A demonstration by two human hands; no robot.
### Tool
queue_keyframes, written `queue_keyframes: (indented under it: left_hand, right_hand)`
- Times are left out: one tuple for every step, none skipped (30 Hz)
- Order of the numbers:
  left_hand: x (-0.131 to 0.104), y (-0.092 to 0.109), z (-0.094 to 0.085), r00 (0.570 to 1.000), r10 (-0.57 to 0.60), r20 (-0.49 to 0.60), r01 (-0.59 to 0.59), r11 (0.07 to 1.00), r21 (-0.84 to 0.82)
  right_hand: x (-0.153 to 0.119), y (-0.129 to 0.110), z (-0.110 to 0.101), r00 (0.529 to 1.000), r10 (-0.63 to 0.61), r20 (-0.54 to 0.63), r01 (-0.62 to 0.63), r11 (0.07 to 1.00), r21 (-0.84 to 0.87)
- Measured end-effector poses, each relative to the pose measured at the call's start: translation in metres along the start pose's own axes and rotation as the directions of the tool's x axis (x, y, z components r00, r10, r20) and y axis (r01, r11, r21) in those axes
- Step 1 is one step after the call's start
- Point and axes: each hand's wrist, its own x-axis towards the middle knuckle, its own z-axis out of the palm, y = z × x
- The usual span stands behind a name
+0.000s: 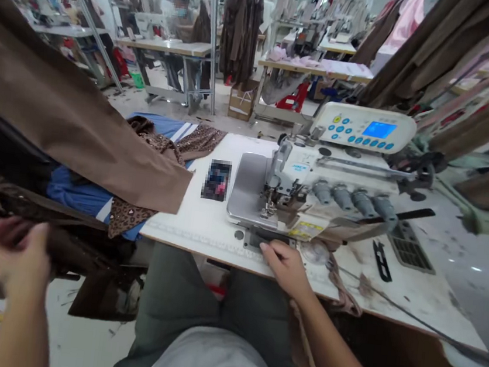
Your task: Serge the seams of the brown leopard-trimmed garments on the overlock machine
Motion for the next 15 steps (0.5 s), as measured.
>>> queue_keyframes:
  left_hand:
    - [0.007,-0.007,0.014,0.998,0.017,-0.061,-0.019,1.0,-0.019]
    - [0.011,-0.012,0.026,0.994,0.028,-0.105,-0.032,0.999,-0.043]
    - [0.012,-0.016,0.035,0.992,0.029,-0.125,-0.038,0.997,-0.065]
    - [0.011,-0.02,0.042,0.991,0.027,-0.13,-0.037,0.996,-0.08]
    - [0.007,-0.022,0.045,0.989,0.029,-0.145,-0.043,0.995,-0.092]
    - [0.003,-0.024,0.045,0.984,0.038,-0.174,-0.057,0.993,-0.103]
    - [-0.002,-0.026,0.044,0.977,0.05,-0.208,-0.073,0.992,-0.105]
    - [-0.006,-0.028,0.04,0.97,0.058,-0.237,-0.083,0.992,-0.099]
    - [-0.008,-0.03,0.036,0.965,0.058,-0.257,-0.084,0.993,-0.089]
    - [-0.009,-0.032,0.031,0.965,0.048,-0.258,-0.07,0.995,-0.077]
    - [-0.008,-0.035,0.026,0.969,0.028,-0.247,-0.045,0.997,-0.065]
    - [-0.006,-0.039,0.022,0.972,0.004,-0.234,-0.016,0.999,-0.051]
    - [-0.004,-0.043,0.017,0.973,-0.017,-0.232,0.009,0.999,-0.036]
    - [-0.002,-0.047,0.013,0.968,-0.027,-0.248,0.023,1.0,-0.018]
    - [0.0,-0.051,0.008,0.961,-0.029,-0.275,0.029,1.0,-0.002]
  right_hand:
    - [0.001,0.0,0.0,1.0,-0.003,0.005,0.003,1.0,-0.006]
    - [0.002,-0.001,0.0,1.0,-0.004,0.019,0.004,1.0,-0.008]
    - [0.002,-0.001,0.0,0.999,0.001,0.035,-0.001,1.0,-0.004]
    - [0.003,-0.001,0.0,0.999,0.015,0.046,-0.015,1.0,0.005]
    - [0.003,-0.001,0.0,0.998,0.035,0.048,-0.035,0.999,0.016]
    - [0.002,-0.001,0.0,0.998,0.056,0.038,-0.057,0.998,0.027]
    - [0.002,-0.002,0.0,0.997,0.075,0.019,-0.075,0.997,0.034]
    - [0.001,-0.002,0.001,0.996,0.085,0.0,-0.085,0.996,0.036]
    - [0.0,-0.002,0.002,0.996,0.089,-0.014,-0.088,0.996,0.033]
    - [-0.001,-0.003,0.002,0.996,0.088,-0.023,-0.088,0.996,0.026]
    - [-0.001,-0.003,0.003,0.996,0.087,-0.026,-0.086,0.996,0.017]
    - [-0.002,-0.003,0.003,0.996,0.087,-0.023,-0.087,0.996,0.005]
    - [-0.001,-0.003,0.003,0.996,0.088,-0.018,-0.089,0.996,-0.006]
    - [-0.001,-0.003,0.004,0.996,0.091,-0.014,-0.091,0.996,-0.016]
    - [-0.001,-0.003,0.004,0.996,0.092,-0.011,-0.092,0.995,-0.024]
